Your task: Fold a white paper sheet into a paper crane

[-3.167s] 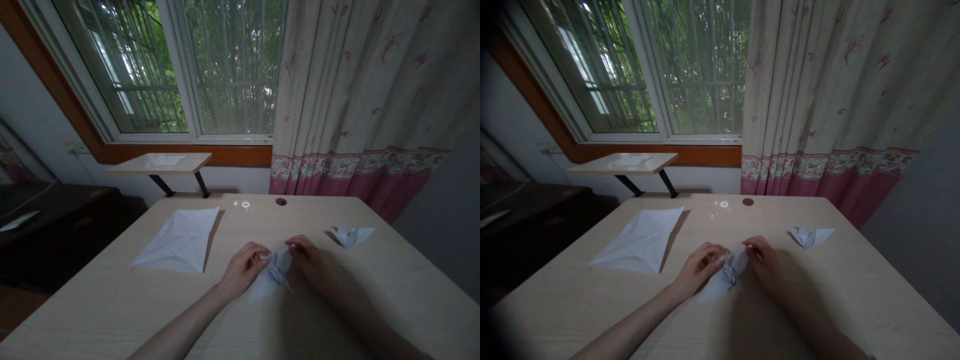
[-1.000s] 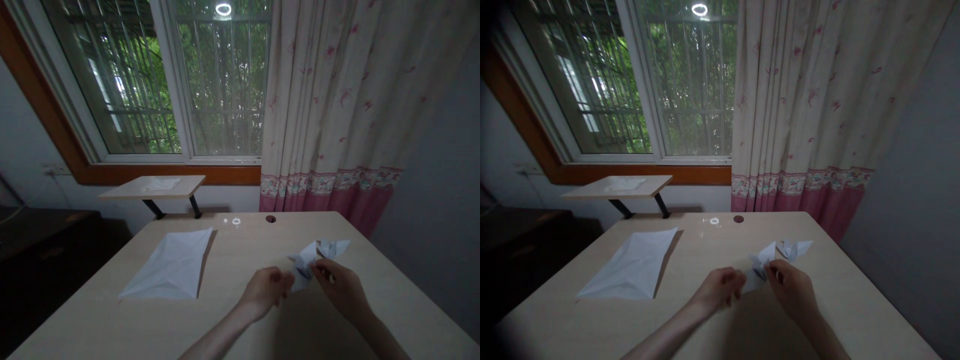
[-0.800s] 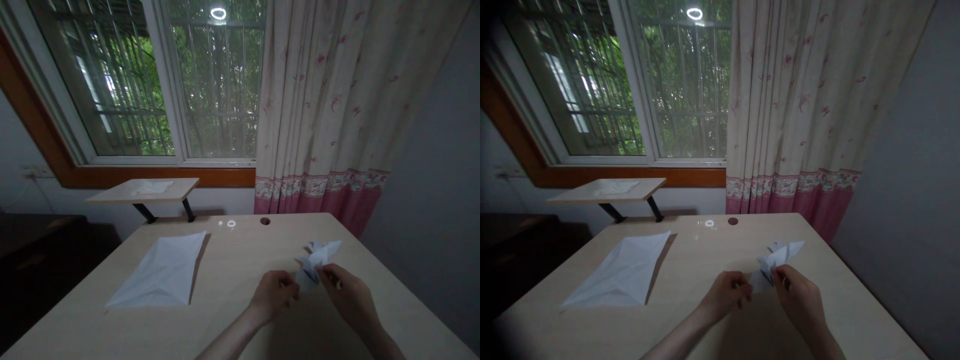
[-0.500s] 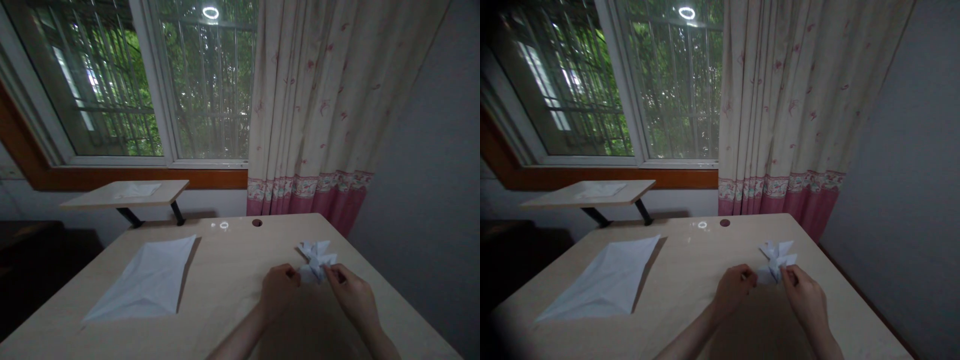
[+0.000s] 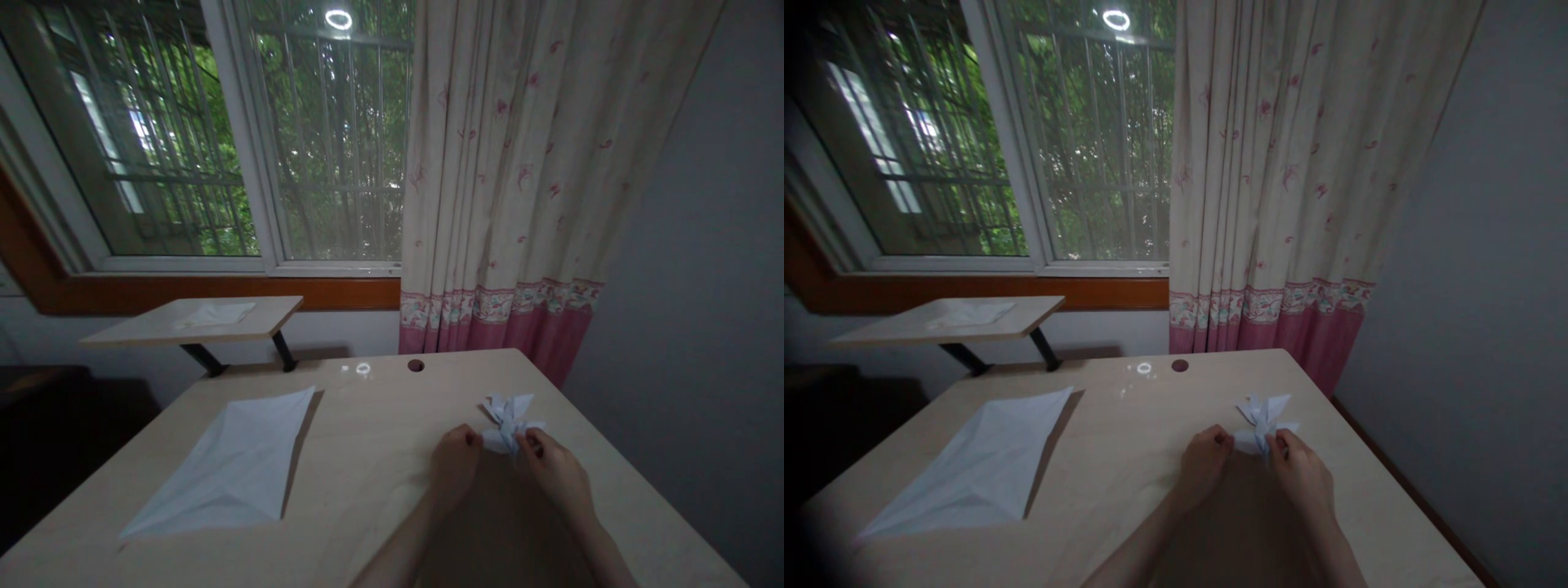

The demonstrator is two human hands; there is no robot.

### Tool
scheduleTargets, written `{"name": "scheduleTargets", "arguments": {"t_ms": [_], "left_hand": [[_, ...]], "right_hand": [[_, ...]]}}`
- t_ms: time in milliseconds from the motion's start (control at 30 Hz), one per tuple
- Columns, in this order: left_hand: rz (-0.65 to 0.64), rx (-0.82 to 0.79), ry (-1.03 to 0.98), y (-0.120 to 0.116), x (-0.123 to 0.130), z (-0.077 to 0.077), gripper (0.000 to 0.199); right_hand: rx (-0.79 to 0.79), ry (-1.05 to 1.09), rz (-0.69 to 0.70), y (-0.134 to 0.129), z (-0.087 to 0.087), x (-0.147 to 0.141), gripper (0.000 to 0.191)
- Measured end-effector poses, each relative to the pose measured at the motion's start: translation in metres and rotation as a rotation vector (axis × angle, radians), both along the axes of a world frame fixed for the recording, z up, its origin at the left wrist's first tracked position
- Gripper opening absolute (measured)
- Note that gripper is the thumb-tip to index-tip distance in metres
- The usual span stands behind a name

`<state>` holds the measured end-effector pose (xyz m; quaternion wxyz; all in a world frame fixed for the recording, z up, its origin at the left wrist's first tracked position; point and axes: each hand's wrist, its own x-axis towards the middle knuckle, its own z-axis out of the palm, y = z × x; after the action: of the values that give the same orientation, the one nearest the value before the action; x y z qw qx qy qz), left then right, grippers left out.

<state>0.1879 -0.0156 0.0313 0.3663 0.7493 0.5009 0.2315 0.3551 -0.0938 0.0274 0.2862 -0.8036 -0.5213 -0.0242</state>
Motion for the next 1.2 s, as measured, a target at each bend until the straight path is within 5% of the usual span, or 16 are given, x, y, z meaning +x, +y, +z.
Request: {"name": "scheduleTargets", "arguments": {"t_ms": [433,767,967,1200], "left_hand": [[0.002,-0.013,-0.076,0.002,0.003,0.003,0.023],[0.040,-0.035,-0.154,0.007,-0.009,0.012,0.016],[0.062,0.001,-0.249,0.016,-0.044,0.020,0.023],[0.202,0.129,-0.388,0.023,-0.121,0.039,0.024]], "right_hand": [[0.026,-0.010,0.002,0.002,0.000,0.000,0.036],[0.102,0.033,-0.024,0.000,0.021,-0.002,0.043],[0.322,-0.083,0.075,0.000,0.045,-0.011,0.040],[0.398,-0.063,0.308,0.028,0.068,-0.057,0.033]]}}
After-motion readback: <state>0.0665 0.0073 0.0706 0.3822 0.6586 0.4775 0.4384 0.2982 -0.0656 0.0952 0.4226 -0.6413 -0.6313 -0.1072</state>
